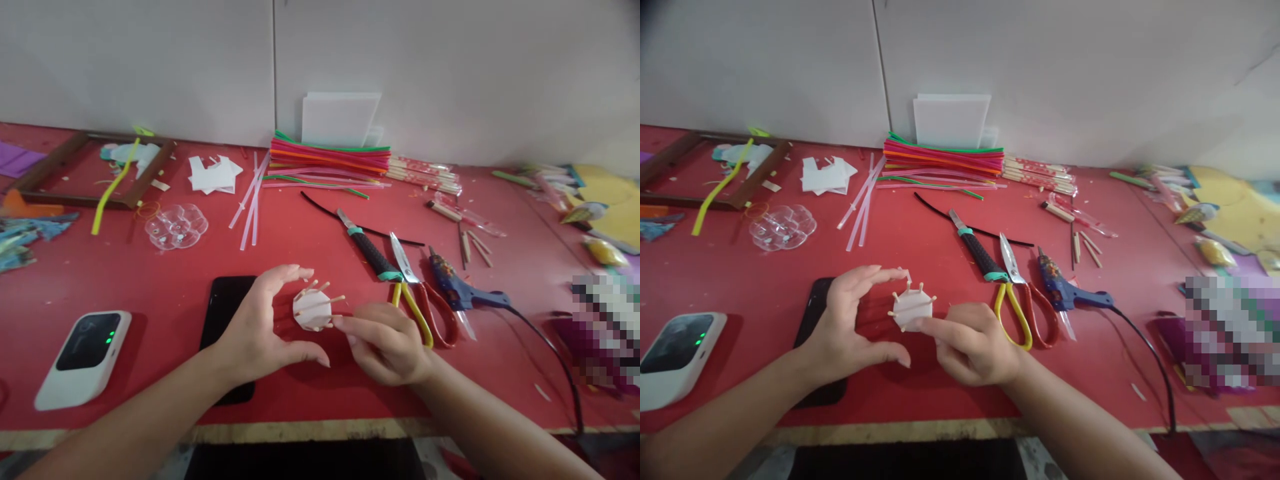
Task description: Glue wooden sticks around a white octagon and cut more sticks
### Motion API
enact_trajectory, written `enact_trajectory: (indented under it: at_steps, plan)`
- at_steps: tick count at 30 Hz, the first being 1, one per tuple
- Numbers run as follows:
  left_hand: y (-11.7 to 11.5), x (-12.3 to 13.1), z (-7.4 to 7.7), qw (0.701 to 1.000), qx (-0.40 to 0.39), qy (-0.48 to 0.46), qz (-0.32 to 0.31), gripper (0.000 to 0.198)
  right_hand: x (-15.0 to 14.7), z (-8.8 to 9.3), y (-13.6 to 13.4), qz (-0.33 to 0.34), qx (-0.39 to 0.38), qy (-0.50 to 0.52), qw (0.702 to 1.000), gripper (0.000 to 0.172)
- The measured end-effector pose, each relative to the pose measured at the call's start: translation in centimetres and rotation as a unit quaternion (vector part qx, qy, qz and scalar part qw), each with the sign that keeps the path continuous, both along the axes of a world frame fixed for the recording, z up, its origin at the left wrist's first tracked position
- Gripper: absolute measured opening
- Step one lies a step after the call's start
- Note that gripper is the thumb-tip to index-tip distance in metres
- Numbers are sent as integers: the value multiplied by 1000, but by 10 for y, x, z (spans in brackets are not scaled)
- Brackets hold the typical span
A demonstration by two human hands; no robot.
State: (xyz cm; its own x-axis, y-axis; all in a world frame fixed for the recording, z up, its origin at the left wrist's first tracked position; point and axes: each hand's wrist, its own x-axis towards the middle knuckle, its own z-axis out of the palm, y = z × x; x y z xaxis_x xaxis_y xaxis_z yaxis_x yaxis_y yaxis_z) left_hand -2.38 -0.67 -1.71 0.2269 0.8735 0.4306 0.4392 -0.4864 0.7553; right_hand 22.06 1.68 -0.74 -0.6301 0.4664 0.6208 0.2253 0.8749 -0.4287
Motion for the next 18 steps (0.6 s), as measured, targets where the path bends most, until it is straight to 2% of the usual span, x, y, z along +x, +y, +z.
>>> enact_trajectory:
  at_steps: [5, 7, 9, 11, 12, 13, 16, 18]
  plan:
    - [0, -1, 1, 999, -22, -38, -19, 110, 2, 3, -1, -74, 18, 10, 997, 39]
    - [-1, -3, 3, 998, -11, -57, -4, 100, 3, 7, -2, -94, 9, 15, 995, 37]
    - [-1, -5, 7, 993, 6, -112, 18, 74, 7, 13, 1, -119, -13, 21, 993, 34]
    - [-1, -7, 12, 982, 26, -183, 47, 38, 11, 23, 12, -147, -42, 5, 988, 28]
    - [-1, -7, 15, 977, 21, -202, 71, 22, 12, 28, 20, -157, -55, -14, 986, 25]
    - [0, -8, 17, 972, -6, -208, 105, 14, 13, 32, 31, -167, -70, -45, 982, 22]
    - [3, -8, 22, 961, -66, -209, 169, 15, 4, 37, 70, -134, -86, -165, 973, 22]
    - [5, -9, 22, 959, -74, -216, 170, 17, -11, 34, 96, -30, -70, -258, 963, 26]
